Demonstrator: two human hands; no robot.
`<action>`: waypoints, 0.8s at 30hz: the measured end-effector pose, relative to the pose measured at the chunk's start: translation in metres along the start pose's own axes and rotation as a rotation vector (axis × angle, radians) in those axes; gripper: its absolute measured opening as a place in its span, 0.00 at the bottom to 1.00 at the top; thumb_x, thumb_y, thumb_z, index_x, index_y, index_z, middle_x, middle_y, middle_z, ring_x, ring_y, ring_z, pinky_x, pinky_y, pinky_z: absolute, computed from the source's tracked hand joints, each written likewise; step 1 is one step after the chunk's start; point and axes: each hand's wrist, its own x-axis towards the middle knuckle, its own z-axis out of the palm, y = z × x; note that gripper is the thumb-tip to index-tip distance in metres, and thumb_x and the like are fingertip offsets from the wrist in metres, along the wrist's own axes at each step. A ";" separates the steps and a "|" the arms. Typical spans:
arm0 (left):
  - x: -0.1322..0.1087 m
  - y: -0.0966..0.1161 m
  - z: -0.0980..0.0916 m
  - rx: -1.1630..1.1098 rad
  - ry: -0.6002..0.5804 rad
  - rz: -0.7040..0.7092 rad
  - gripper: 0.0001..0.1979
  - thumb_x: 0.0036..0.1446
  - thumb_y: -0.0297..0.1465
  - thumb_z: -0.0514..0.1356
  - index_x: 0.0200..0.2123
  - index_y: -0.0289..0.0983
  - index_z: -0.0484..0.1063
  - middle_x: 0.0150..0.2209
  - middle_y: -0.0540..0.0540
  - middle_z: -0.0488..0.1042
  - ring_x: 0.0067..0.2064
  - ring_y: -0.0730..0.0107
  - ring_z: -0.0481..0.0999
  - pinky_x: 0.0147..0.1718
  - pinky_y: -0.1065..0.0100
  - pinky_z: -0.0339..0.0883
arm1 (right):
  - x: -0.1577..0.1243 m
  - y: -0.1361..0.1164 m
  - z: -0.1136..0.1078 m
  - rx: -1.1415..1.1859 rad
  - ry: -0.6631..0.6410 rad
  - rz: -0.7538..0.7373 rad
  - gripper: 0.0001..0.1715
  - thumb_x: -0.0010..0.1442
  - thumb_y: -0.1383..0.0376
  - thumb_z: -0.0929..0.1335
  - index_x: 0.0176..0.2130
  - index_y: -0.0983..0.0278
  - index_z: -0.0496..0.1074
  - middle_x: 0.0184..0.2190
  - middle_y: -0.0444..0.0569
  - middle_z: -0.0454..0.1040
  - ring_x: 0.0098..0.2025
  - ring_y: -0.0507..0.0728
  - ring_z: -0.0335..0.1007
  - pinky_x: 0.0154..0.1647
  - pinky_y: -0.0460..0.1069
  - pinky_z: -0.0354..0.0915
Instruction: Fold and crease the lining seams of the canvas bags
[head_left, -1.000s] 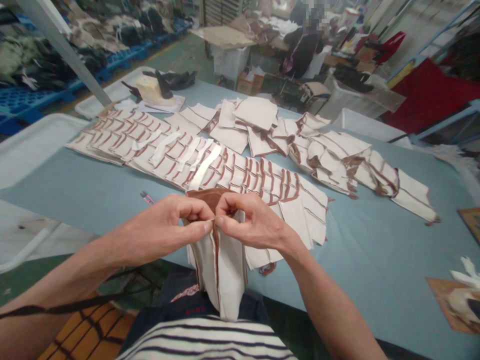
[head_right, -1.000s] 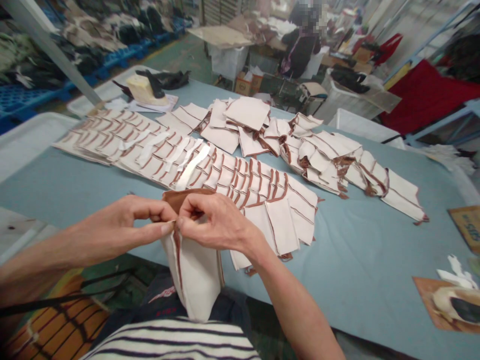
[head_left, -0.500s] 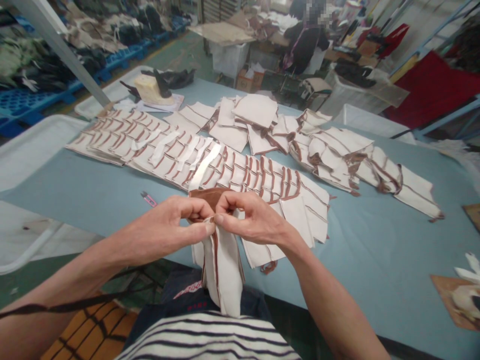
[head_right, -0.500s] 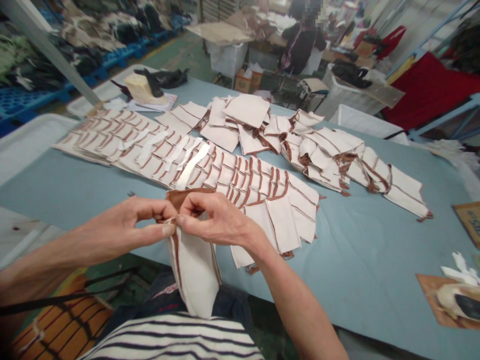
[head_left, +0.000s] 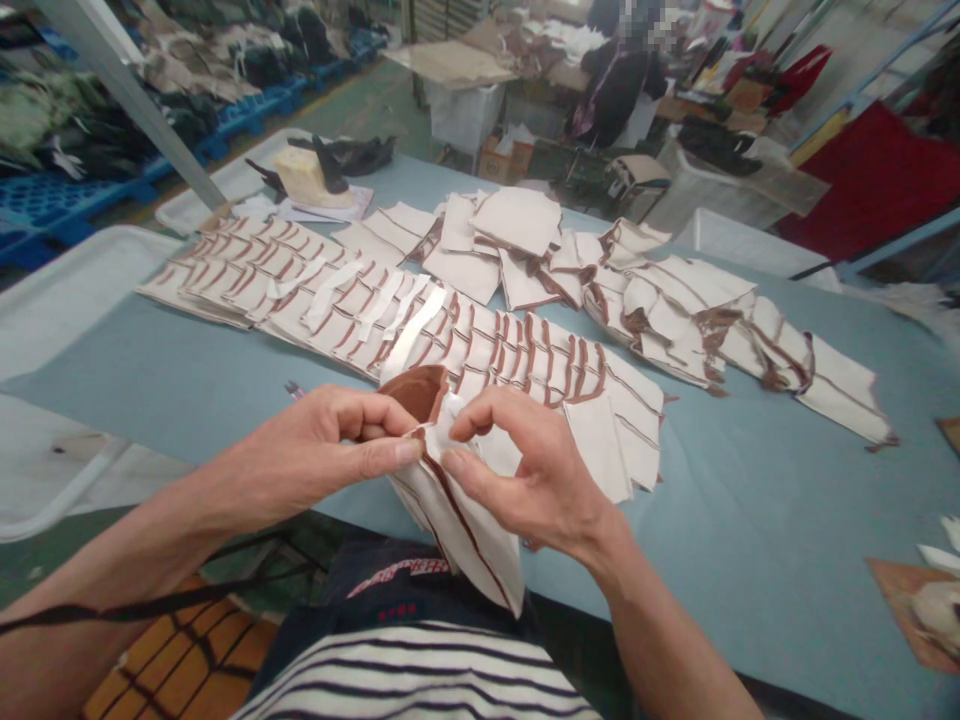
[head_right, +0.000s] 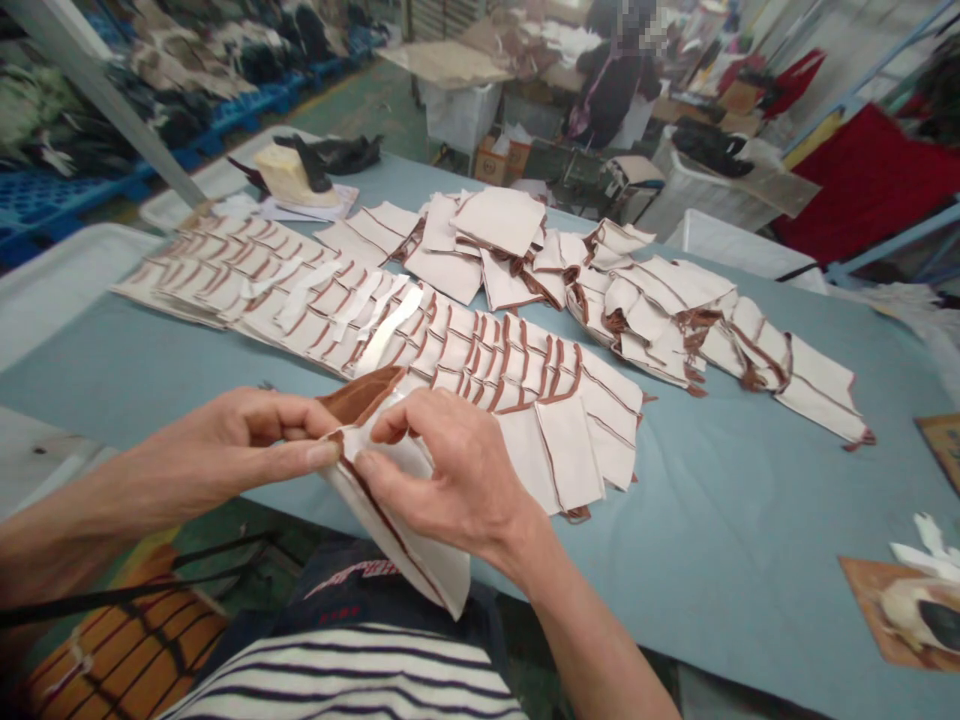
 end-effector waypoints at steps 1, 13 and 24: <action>0.000 0.000 0.001 -0.036 -0.010 -0.009 0.15 0.60 0.45 0.73 0.36 0.38 0.87 0.30 0.50 0.84 0.32 0.71 0.78 0.32 0.77 0.70 | -0.003 -0.004 0.002 -0.018 0.009 0.009 0.07 0.68 0.68 0.71 0.36 0.60 0.73 0.32 0.45 0.81 0.35 0.54 0.76 0.40 0.50 0.68; -0.001 0.003 0.014 0.065 0.103 0.081 0.16 0.62 0.42 0.67 0.29 0.36 0.83 0.27 0.50 0.80 0.28 0.73 0.74 0.27 0.78 0.67 | -0.012 -0.019 0.010 -0.208 -0.059 0.105 0.07 0.68 0.70 0.70 0.36 0.64 0.78 0.32 0.48 0.83 0.34 0.56 0.79 0.38 0.50 0.67; 0.002 0.002 0.008 0.218 0.122 0.080 0.17 0.62 0.42 0.63 0.34 0.38 0.88 0.27 0.50 0.81 0.29 0.70 0.74 0.28 0.75 0.68 | 0.004 -0.013 0.007 0.235 -0.240 0.505 0.07 0.64 0.65 0.68 0.32 0.62 0.72 0.26 0.41 0.75 0.29 0.52 0.69 0.31 0.47 0.61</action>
